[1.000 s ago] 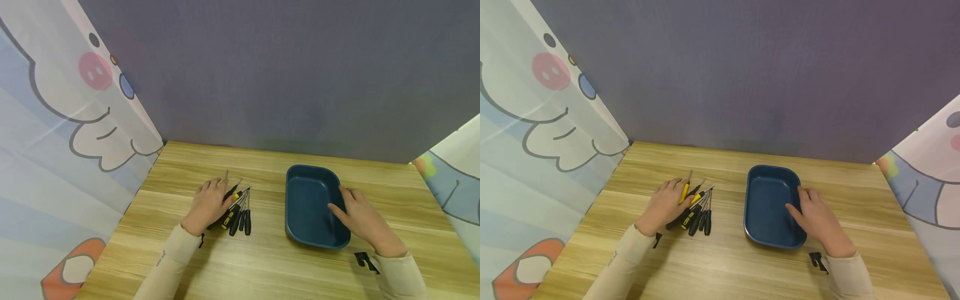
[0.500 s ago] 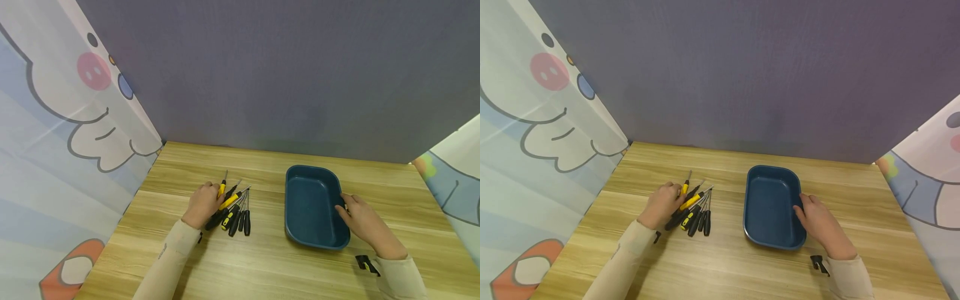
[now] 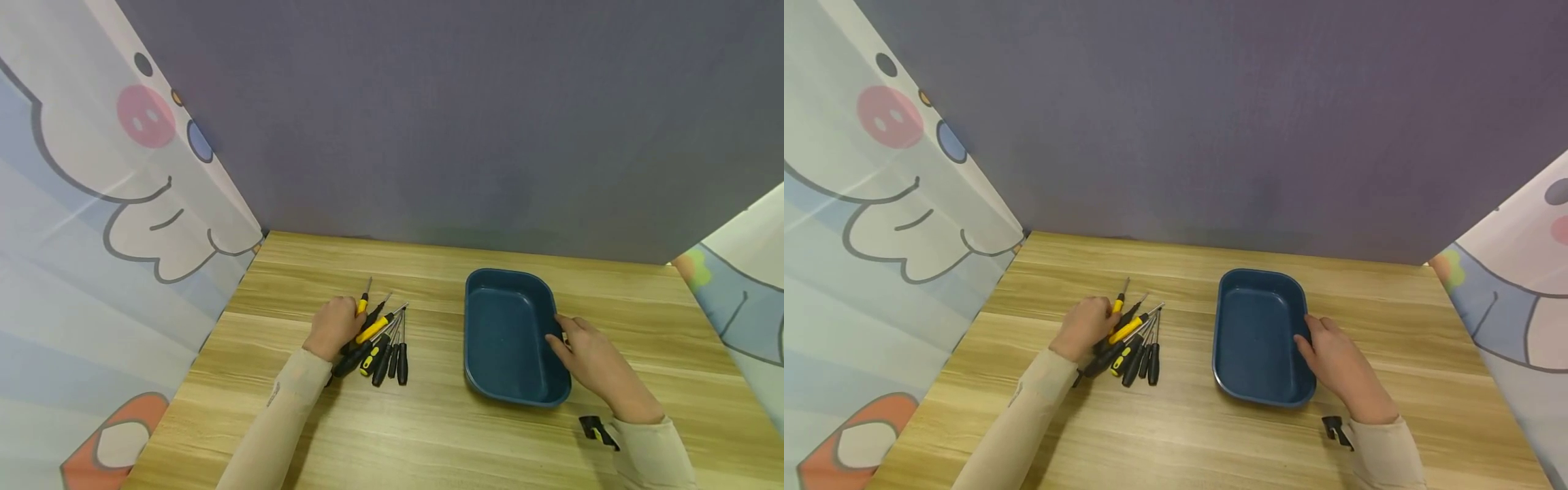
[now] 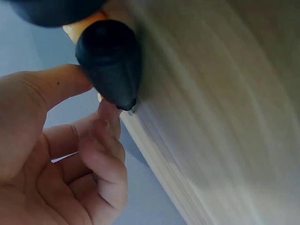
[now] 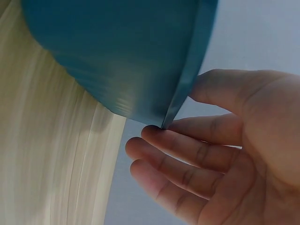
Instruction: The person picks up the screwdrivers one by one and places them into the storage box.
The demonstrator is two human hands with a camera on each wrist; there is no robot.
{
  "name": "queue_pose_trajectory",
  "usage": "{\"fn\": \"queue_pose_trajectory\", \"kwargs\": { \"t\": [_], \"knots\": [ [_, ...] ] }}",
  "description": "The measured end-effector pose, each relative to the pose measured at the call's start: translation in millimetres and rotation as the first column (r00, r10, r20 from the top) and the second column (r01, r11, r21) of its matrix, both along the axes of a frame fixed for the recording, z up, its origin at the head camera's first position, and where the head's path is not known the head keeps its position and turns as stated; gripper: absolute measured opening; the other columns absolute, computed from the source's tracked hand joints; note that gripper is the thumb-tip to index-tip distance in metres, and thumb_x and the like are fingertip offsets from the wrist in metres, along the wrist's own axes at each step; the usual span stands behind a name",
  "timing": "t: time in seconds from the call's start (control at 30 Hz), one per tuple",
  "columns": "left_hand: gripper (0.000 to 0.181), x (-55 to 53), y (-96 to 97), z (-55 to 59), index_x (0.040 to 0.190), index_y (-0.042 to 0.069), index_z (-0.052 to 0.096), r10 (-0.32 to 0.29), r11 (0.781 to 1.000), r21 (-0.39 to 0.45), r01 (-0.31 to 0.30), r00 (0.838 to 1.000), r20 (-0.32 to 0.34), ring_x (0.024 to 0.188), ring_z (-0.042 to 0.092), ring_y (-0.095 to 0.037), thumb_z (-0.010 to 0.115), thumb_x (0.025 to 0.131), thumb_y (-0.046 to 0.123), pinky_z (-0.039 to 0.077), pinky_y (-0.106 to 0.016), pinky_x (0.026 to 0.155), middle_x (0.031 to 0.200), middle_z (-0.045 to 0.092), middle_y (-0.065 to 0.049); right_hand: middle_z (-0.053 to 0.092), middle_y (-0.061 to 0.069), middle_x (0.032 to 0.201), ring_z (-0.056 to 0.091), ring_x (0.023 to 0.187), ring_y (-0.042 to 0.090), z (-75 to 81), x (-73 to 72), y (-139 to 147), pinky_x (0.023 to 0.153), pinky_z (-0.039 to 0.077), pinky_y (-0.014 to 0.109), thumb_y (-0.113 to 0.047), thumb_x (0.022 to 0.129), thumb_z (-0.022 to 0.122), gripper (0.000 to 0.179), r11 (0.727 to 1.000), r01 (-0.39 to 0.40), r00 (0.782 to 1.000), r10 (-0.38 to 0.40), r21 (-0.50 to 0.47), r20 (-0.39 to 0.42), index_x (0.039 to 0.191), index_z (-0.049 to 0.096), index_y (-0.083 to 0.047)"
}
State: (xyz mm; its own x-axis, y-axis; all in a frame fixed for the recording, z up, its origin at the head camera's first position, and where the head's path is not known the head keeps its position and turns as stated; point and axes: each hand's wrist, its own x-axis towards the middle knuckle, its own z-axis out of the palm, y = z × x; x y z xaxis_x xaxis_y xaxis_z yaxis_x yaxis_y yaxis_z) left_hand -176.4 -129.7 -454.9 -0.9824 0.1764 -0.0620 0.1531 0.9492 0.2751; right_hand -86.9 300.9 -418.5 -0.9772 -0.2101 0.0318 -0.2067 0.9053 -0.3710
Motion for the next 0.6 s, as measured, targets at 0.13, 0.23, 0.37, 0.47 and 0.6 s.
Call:
{"fn": "queue_pose_trajectory", "kwargs": {
  "t": [0.13,0.23,0.37,0.47,0.6],
  "knots": [
    [0.038,-3.1,0.7,0.5,0.064,0.011,0.052,0.014,0.999,0.031,-0.015,1.000,0.027,0.050,0.048,-0.018,0.067,0.096,0.026,0.038,-0.029,0.044,0.059,0.047,-0.003,0.054,0.039,0.116,0.065,0.085,0.040,0.5,-0.1,-0.5,0.069,0.054,0.052,-0.012,0.100,0.061,0.046,1.000,0.004,1.000,-0.004,0.002,0.000,0.130,0.048,0.020],
    [0.038,-3.7,0.4,1.1,0.063,0.011,0.051,0.015,0.999,0.048,-0.016,0.999,0.033,0.049,0.047,-0.018,0.066,0.096,0.023,0.037,-0.029,0.044,0.058,0.046,-0.002,0.054,0.039,0.116,0.065,0.085,0.040,0.7,-0.3,-0.7,0.069,0.054,0.052,-0.012,0.100,0.061,0.047,1.000,0.004,1.000,-0.004,0.004,0.001,0.130,0.048,0.020],
    [0.037,-3.2,0.7,2.8,0.063,0.011,0.052,0.012,0.998,0.054,-0.014,1.000,0.023,0.049,0.047,-0.017,0.066,0.095,0.021,0.038,-0.028,0.044,0.058,0.047,-0.002,0.054,0.039,0.116,0.065,0.086,0.040,1.0,-0.8,-0.5,0.070,0.054,0.052,-0.012,0.100,0.061,0.046,1.000,0.003,1.000,-0.003,0.003,0.001,0.130,0.048,0.020],
    [0.036,-2.2,1.9,5.3,0.063,0.011,0.052,0.011,0.998,0.060,-0.011,1.000,0.003,0.049,0.047,-0.017,0.067,0.094,0.021,0.038,-0.028,0.044,0.057,0.048,-0.002,0.054,0.039,0.116,0.065,0.086,0.041,1.3,-0.7,-0.8,0.070,0.054,0.052,-0.012,0.100,0.061,0.046,1.000,0.005,1.000,-0.005,0.001,0.005,0.130,0.047,0.020],
    [0.036,-0.6,5.1,11.7,0.062,0.011,0.053,-0.011,0.996,0.089,0.014,0.999,-0.031,0.046,0.046,-0.015,0.069,0.093,0.019,0.037,-0.027,0.042,0.056,0.048,-0.001,0.053,0.039,0.117,0.065,0.087,0.041,1.8,-0.7,-1.1,0.070,0.054,0.052,-0.013,0.100,0.061,0.047,1.000,0.010,1.000,-0.010,0.005,0.014,0.130,0.047,0.020]
  ]
}}
